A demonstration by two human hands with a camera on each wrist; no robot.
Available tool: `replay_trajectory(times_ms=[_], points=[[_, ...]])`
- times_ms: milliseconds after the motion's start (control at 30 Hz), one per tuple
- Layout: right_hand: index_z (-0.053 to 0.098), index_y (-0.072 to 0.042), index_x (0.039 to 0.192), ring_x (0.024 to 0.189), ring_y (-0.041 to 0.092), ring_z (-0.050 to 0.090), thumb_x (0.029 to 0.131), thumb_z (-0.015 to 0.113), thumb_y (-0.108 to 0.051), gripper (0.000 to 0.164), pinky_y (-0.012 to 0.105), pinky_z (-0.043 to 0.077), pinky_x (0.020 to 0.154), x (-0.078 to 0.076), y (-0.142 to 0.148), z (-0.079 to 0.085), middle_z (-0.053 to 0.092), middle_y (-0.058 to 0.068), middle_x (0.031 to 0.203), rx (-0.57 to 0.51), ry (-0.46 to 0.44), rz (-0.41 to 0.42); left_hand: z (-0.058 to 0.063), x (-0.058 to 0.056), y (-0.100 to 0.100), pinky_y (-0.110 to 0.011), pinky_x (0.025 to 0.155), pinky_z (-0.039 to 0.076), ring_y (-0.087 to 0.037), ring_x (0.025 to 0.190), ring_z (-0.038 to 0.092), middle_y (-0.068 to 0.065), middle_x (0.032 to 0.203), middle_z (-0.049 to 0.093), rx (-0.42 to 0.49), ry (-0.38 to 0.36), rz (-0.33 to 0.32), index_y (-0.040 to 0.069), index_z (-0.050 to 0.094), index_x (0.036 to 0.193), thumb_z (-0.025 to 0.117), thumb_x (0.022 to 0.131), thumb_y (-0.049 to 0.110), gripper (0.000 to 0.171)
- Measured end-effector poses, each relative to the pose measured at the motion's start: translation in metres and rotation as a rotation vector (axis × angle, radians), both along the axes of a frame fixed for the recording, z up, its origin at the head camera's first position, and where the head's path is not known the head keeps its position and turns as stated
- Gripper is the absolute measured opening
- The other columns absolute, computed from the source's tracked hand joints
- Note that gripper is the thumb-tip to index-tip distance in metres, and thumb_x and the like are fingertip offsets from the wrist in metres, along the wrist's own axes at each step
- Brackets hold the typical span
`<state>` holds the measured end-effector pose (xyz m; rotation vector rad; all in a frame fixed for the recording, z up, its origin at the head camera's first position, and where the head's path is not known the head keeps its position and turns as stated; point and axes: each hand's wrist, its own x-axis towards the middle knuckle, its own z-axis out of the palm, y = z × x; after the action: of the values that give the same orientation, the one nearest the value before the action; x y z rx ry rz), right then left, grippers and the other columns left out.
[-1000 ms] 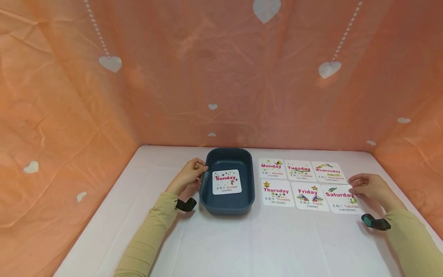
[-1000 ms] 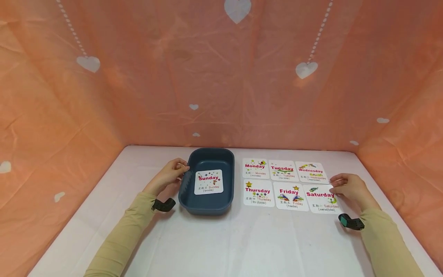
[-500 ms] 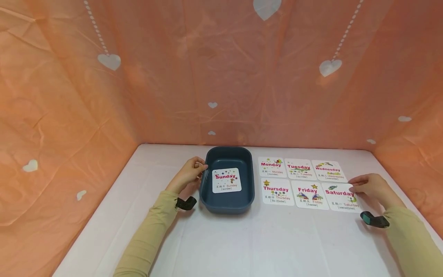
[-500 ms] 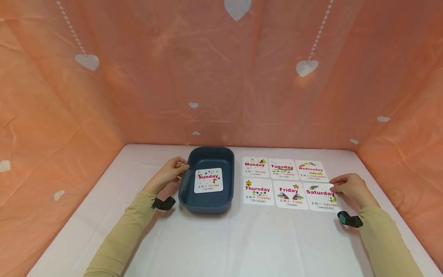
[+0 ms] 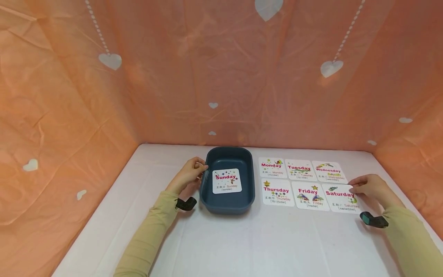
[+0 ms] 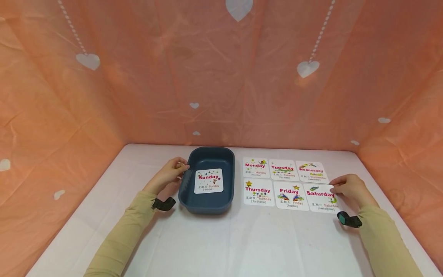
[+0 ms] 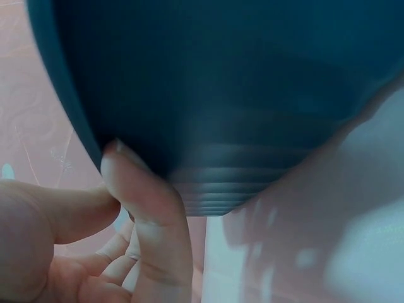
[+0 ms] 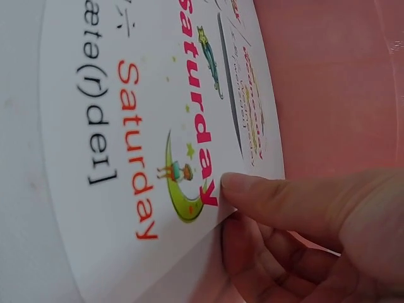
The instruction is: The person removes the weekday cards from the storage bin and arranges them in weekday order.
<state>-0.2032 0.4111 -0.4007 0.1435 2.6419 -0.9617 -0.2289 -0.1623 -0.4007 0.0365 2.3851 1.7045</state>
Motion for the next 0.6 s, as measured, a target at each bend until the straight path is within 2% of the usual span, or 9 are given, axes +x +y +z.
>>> replay_trajectory(times_ms=[167,367,467,600], points=[[0.062,0.01,0.111,0.096,0.039,0.045,0.085,0.071,-0.017,0.039,0.049,0.037,0.078,0.0006,-0.0025,0.0004,0.063,0.016,0.099,0.005,0.006,0.006,-0.0016,0.0008,-0.0007,-0.026,0.049,0.039,-0.015,0.058,0.054,-0.012,0.077,0.056,0.006,-0.01,0.006,-0.001,0.049,0.11,0.055,0.098,0.012,0.019],[0.065,0.008,0.105,0.092,0.035,0.047,0.084,0.071,-0.013,0.03,0.043,0.037,0.076,-0.0004,-0.0019,-0.0025,0.064,0.012,0.093,0.022,0.023,0.025,-0.0016,0.0022,-0.0004,-0.026,0.049,0.04,-0.015,0.057,0.053,-0.009,0.075,0.055,0.005,-0.019,0.009,-0.002,0.048,0.11,0.054,0.098,0.012,0.019],[0.064,0.008,0.108,0.092,0.033,0.048,0.085,0.071,-0.017,0.035,0.042,0.037,0.075,0.0003,0.001,-0.002,0.064,0.014,0.097,0.031,0.038,0.052,-0.0019,0.0018,-0.0001,-0.026,0.049,0.04,-0.015,0.057,0.052,-0.012,0.078,0.056,0.001,-0.011,0.006,-0.002,0.049,0.11,0.054,0.098,0.011,0.019],[0.059,0.012,0.115,0.088,0.024,0.055,0.089,0.068,-0.022,0.044,0.034,0.045,0.073,-0.0025,0.0023,0.006,0.063,0.017,0.103,0.018,0.087,0.089,-0.0013,0.0008,0.0,-0.026,0.048,0.041,-0.015,0.059,0.053,-0.014,0.08,0.057,-0.011,-0.008,-0.005,-0.003,0.048,0.111,0.054,0.098,0.012,0.02]])
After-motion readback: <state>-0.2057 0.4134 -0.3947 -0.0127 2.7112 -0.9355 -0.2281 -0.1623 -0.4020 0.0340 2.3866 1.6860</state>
